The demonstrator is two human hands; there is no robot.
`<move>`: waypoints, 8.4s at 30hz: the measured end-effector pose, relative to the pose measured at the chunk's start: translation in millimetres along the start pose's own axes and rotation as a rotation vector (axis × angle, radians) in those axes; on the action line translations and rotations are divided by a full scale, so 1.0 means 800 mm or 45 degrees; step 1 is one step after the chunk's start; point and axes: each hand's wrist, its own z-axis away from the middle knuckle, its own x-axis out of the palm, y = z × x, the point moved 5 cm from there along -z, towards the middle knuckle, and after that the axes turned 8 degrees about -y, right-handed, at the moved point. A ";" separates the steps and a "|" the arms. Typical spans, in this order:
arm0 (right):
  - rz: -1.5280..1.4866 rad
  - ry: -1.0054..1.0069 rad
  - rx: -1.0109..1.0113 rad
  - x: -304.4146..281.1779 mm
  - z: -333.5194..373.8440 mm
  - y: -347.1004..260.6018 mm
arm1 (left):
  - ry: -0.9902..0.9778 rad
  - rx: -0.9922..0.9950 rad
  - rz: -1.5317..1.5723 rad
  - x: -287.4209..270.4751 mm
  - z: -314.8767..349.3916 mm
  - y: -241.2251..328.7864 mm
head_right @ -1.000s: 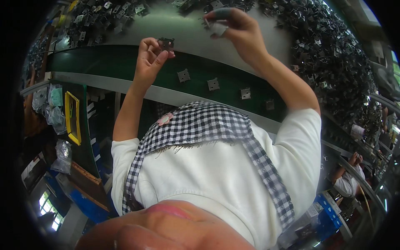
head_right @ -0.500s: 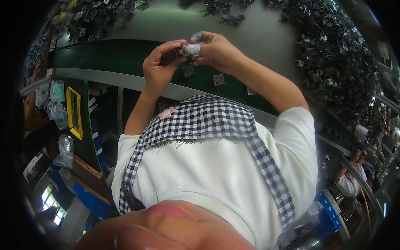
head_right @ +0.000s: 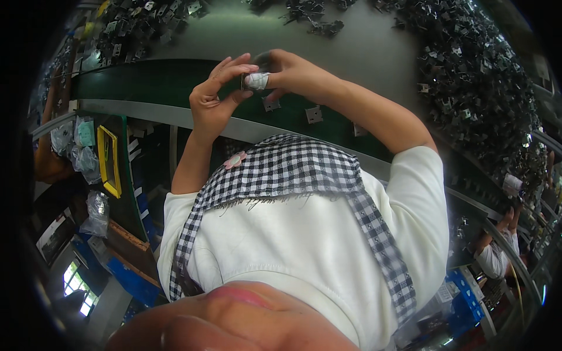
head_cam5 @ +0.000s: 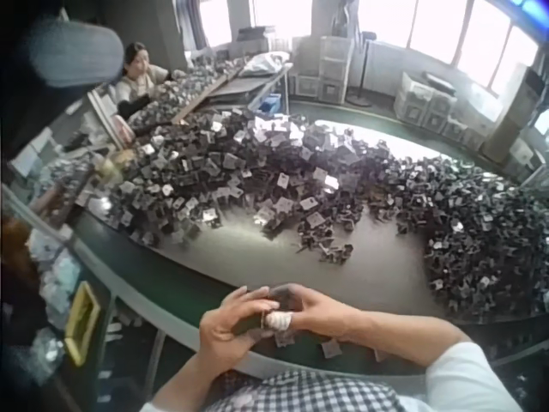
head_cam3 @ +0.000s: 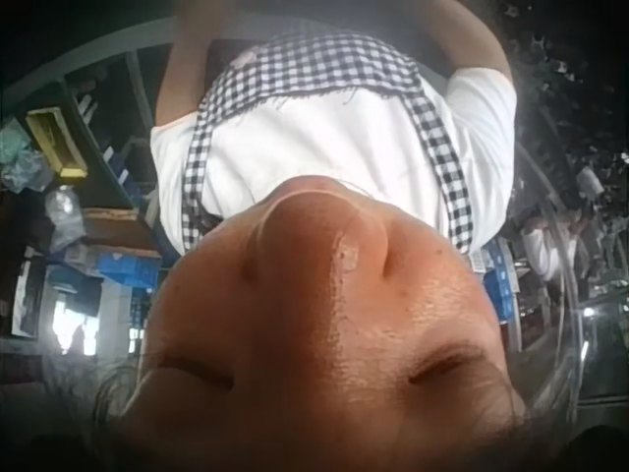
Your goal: Manually assembling or inspecting small metal components at a factory workbench.
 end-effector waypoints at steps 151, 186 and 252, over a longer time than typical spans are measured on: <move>0.025 0.139 -0.024 -0.041 0.004 -0.006 | 0.192 -0.193 -0.102 0.000 -0.002 -0.018; 0.436 -0.212 0.187 -0.013 -0.002 0.007 | 0.008 -0.112 -0.766 0.041 0.020 -0.003; -0.517 0.101 0.088 -0.063 0.062 0.016 | -0.072 0.048 -0.115 0.075 -0.043 0.008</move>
